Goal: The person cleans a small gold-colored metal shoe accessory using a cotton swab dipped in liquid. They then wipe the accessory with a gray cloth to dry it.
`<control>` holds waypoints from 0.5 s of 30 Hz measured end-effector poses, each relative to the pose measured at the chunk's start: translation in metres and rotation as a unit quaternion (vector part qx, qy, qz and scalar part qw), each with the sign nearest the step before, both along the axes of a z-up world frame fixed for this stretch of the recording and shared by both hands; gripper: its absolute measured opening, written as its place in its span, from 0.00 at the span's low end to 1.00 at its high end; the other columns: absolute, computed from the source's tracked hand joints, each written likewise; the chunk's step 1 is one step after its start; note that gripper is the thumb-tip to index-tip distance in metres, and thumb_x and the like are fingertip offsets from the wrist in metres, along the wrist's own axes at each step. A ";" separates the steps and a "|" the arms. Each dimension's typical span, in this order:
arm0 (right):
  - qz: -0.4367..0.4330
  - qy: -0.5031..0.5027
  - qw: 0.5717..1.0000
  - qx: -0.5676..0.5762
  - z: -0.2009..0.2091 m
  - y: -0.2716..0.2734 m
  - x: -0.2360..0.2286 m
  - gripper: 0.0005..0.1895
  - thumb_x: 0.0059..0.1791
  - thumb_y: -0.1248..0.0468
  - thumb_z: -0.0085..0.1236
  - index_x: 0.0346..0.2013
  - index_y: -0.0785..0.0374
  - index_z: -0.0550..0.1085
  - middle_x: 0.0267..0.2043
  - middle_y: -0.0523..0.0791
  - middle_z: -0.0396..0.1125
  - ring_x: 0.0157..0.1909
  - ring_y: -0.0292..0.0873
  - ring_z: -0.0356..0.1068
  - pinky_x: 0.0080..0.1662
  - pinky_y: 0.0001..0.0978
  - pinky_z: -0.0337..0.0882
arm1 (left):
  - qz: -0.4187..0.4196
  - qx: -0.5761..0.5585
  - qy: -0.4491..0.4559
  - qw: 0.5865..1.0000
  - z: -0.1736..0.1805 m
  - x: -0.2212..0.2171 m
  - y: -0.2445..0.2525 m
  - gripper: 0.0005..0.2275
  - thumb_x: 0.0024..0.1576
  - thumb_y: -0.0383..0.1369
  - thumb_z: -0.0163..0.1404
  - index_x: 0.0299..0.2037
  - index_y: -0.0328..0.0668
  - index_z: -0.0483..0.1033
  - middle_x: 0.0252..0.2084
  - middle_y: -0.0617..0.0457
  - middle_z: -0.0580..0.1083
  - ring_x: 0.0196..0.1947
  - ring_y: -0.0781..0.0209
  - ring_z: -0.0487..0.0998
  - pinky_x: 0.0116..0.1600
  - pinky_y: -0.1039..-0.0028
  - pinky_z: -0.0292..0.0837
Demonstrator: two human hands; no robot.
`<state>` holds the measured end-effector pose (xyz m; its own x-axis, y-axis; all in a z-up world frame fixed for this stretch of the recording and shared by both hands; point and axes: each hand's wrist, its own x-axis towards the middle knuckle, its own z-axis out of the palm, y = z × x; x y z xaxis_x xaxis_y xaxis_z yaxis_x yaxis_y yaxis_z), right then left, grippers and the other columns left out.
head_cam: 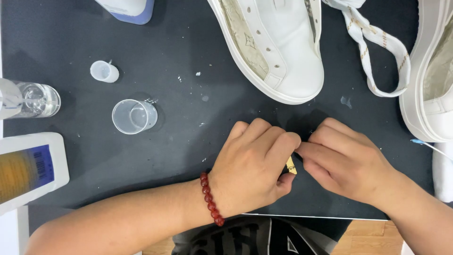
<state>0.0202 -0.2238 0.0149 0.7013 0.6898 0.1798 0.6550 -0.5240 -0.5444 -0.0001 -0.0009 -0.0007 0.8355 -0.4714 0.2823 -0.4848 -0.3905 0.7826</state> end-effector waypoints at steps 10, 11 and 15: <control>0.019 -0.089 0.995 -0.034 0.011 0.009 -0.006 0.17 0.35 0.74 0.65 0.38 0.73 0.78 0.32 0.48 0.66 0.33 0.47 0.67 0.32 0.35 0.69 | 0.006 -0.003 -0.005 1.000 -0.001 -0.001 -0.002 0.24 0.44 0.27 0.62 0.51 0.40 0.70 0.42 0.54 0.73 0.46 0.54 0.72 0.52 0.64 0.62; 0.037 -0.090 0.995 -0.033 0.012 0.008 -0.006 0.16 0.35 0.73 0.65 0.37 0.74 0.78 0.32 0.47 0.66 0.33 0.47 0.67 0.33 0.35 0.70 | 0.010 -0.005 -0.004 1.000 -0.001 -0.002 -0.002 0.24 0.44 0.27 0.62 0.51 0.41 0.70 0.42 0.54 0.73 0.46 0.53 0.72 0.51 0.63 0.62; 0.038 -0.101 0.993 -0.049 0.010 0.008 -0.007 0.16 0.35 0.74 0.64 0.37 0.73 0.78 0.31 0.47 0.65 0.32 0.47 0.66 0.34 0.36 0.71 | 0.016 -0.008 -0.008 1.000 -0.002 -0.002 0.000 0.23 0.44 0.27 0.62 0.51 0.41 0.70 0.42 0.54 0.73 0.46 0.53 0.72 0.51 0.63 0.62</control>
